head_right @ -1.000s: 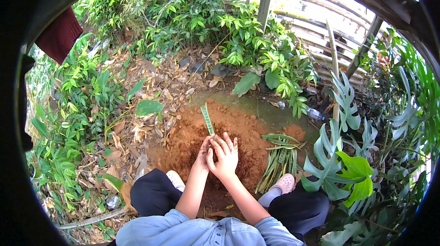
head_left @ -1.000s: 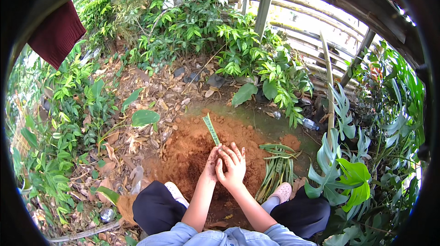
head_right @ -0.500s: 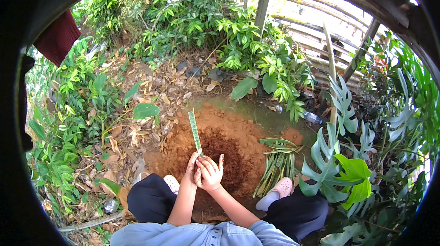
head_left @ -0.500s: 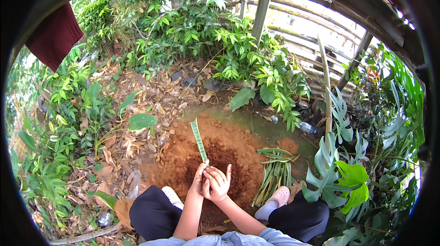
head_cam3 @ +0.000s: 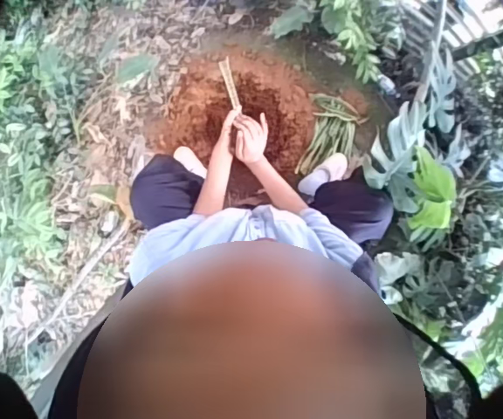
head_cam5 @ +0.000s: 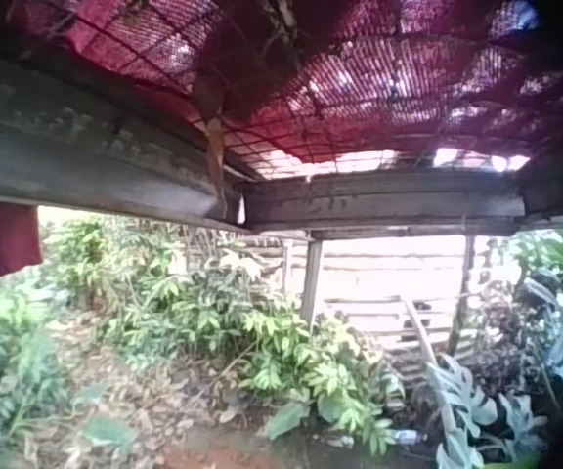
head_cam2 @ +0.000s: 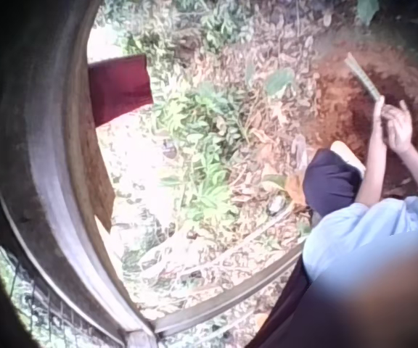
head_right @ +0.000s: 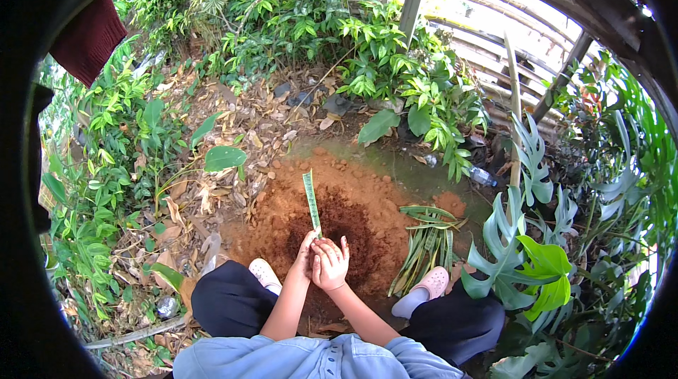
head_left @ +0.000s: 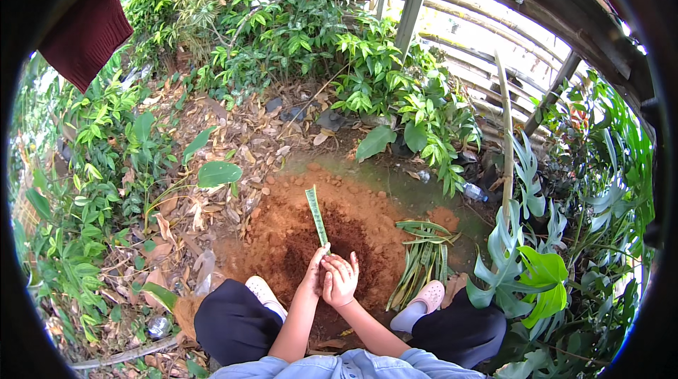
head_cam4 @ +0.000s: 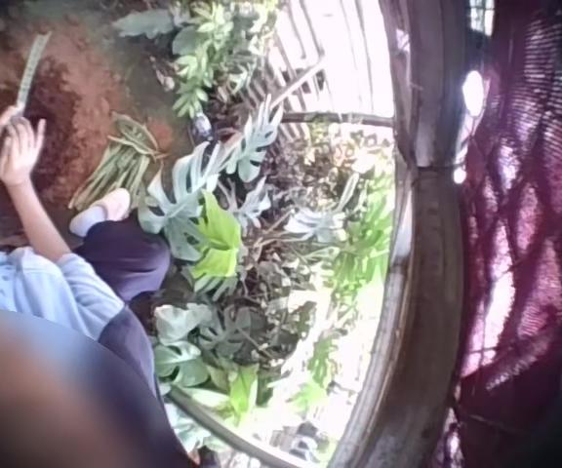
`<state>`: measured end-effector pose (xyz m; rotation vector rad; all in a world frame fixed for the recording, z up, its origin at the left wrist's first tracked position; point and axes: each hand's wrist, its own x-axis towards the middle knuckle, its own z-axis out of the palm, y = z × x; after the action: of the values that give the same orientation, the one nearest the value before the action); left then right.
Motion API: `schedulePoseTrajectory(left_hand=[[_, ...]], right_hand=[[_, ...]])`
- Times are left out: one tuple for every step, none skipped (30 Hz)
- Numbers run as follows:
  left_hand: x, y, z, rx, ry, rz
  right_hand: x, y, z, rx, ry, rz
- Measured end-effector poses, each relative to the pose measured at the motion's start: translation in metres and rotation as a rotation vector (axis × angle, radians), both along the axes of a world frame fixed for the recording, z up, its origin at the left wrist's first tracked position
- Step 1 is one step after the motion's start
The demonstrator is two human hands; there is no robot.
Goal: The person sits on the ground and repeatedly wraps a green plant stem with brown fibrous material by hand. They gather handfuls of the material, roll it around the stem, and pack it tightly to form a continuous wrapped section.
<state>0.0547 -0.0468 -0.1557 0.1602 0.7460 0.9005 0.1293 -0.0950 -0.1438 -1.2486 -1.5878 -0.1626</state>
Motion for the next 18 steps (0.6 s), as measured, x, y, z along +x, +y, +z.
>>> schedulePoseTrajectory(left_hand=[[-0.001,0.001,0.002,0.027,-0.04,0.01],[0.001,0.002,0.004,0.06,-0.084,0.013],[-0.001,0.004,0.006,0.074,-0.118,-0.03],[0.001,0.004,0.008,0.082,-0.146,-0.001],[0.001,0.005,0.01,0.106,-0.198,-0.001],[0.002,0.006,0.013,0.107,-0.199,0.015],[0.003,0.006,0.015,0.141,-0.235,-0.017],[0.004,0.006,0.017,0.155,-0.221,-0.046],[0.006,0.005,0.02,0.2,-0.213,-0.075],[0.007,0.005,0.022,0.245,-0.109,-0.049],[0.011,0.003,0.024,0.264,-0.012,0.001],[0.011,0.004,0.025,0.203,-0.145,-0.014],[0.013,0.005,0.025,0.036,-0.412,-0.046],[0.013,0.006,0.024,0.125,-0.389,-0.146],[0.013,0.007,0.022,0.251,-0.357,-0.238],[0.013,0.006,0.019,0.236,-0.364,-0.248],[0.013,0.006,0.015,0.249,-0.364,-0.255],[0.013,0.006,0.01,0.281,-0.396,-0.274]], right_hand=[[0.003,0.001,0.004,-0.055,0.022,0.013],[0.006,0.002,0.008,-0.078,0.04,0.045],[0.01,0.003,0.013,-0.128,0.026,0.062],[0.013,0.004,0.019,-0.178,0.022,0.077],[0.014,0.003,0.024,-0.25,0.003,0.085],[0.016,0.002,0.03,-0.321,-0.042,0.068],[0.017,0.0,0.036,-0.345,-0.075,0.033],[0.019,-0.002,0.041,-0.376,-0.111,-0.005],[0.021,-0.003,0.045,-0.362,-0.074,-0.001],[0.022,-0.003,0.047,-0.364,-0.057,-0.004],[0.021,-0.003,0.048,-0.352,-0.067,-0.046],[0.021,-0.002,0.048,-0.334,-0.08,-0.035],[0.021,0.0,0.045,-0.335,-0.109,-0.037],[0.02,0.001,0.042,-0.343,-0.128,-0.039],[0.02,0.001,0.037,-0.276,-0.097,-0.042],[0.02,0.001,0.032,-0.242,-0.06,-0.023],[0.02,0.001,0.026,-0.212,-0.024,-0.004],[0.019,0.001,0.02,-0.177,0.022,0.016]])
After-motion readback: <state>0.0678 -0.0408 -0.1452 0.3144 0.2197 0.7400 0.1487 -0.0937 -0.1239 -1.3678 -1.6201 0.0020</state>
